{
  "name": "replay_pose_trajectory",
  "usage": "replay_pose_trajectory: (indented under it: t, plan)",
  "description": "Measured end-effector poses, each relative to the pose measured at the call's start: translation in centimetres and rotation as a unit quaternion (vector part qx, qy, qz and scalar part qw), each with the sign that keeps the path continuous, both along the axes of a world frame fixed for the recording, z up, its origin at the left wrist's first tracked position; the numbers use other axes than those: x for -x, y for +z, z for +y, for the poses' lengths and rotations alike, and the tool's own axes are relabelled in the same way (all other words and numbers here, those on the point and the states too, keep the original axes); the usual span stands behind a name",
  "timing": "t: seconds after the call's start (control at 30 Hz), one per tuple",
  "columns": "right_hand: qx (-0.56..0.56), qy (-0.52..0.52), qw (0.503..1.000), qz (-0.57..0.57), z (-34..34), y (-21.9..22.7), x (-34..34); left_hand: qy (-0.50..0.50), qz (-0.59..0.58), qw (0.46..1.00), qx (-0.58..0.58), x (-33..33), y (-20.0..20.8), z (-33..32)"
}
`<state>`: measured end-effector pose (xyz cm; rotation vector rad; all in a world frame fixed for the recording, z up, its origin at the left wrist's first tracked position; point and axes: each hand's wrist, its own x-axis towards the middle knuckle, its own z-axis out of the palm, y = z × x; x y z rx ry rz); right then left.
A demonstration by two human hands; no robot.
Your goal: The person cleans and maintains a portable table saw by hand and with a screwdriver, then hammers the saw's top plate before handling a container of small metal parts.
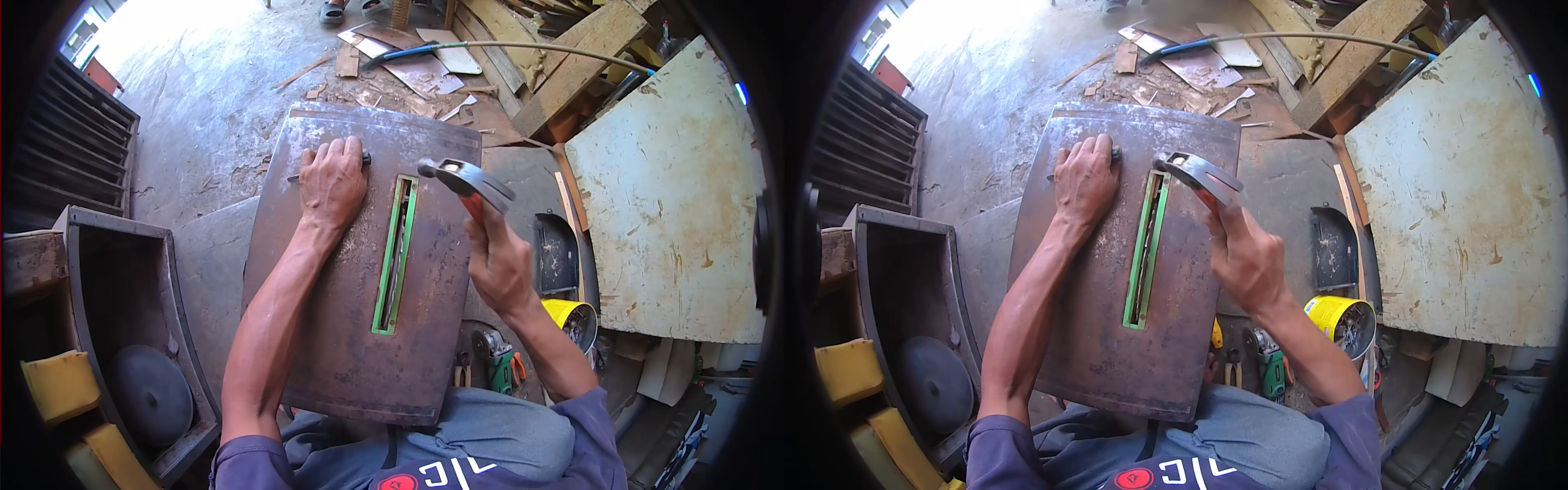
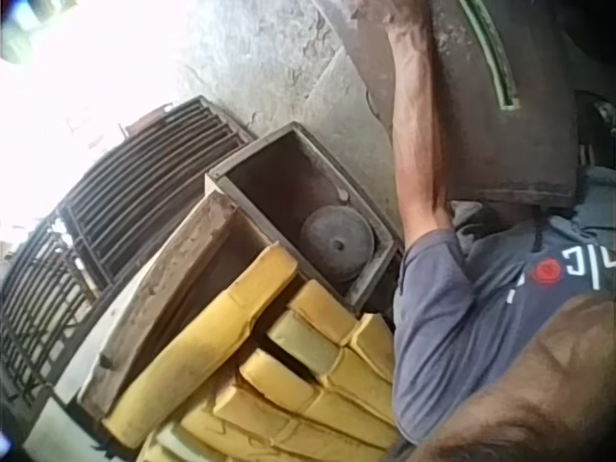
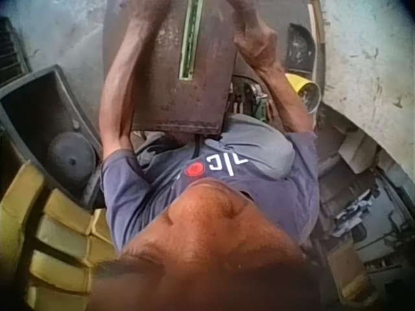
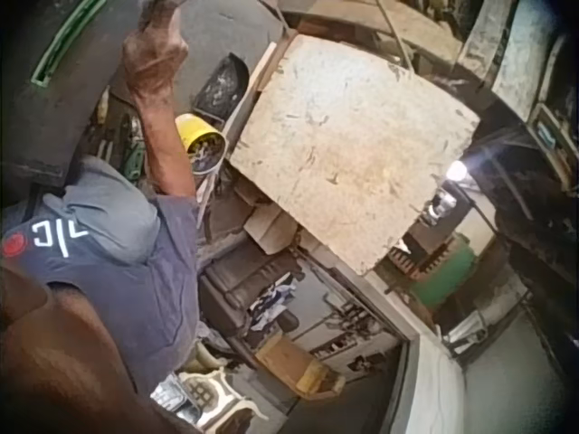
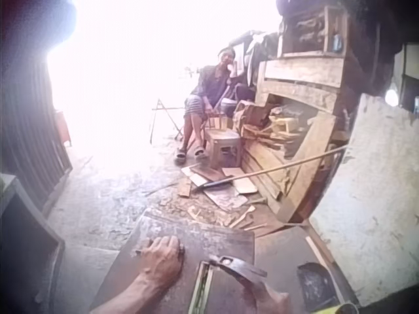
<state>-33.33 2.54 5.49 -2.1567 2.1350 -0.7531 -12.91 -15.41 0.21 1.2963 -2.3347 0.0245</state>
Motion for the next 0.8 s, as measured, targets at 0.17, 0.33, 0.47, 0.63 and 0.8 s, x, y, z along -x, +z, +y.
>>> replay_pose_trajectory:
  t: [0.17, 0.33, 0.47, 0.63, 0.8]
  plan:
    - [-0.009, -0.027, 0.999, 0.035, -0.9, 3.6, -0.6, -0.004, 0.002, 1.000, 0.006, 0.3, 0.4, -0.4]
    - [0.031, -0.014, 0.999, 0.004, -1.6, 1.1, 0.3, -0.010, 0.014, 1.000, 0.004, 1.1, 0.3, -0.3]
    - [0.032, -0.023, 0.998, -0.047, -1.6, 0.1, -0.1, -0.011, 0.003, 1.000, 0.009, 0.6, 0.3, -0.4]
    - [-0.130, -0.050, 0.990, 0.030, -1.0, 3.8, -0.6, -0.018, 0.017, 0.999, 0.037, 1.1, 0.2, -0.3]
    - [-0.082, -0.052, 0.995, -0.028, -0.4, 1.8, 0.3, -0.016, 0.025, 0.999, 0.036, 1.3, 0.5, -0.5]
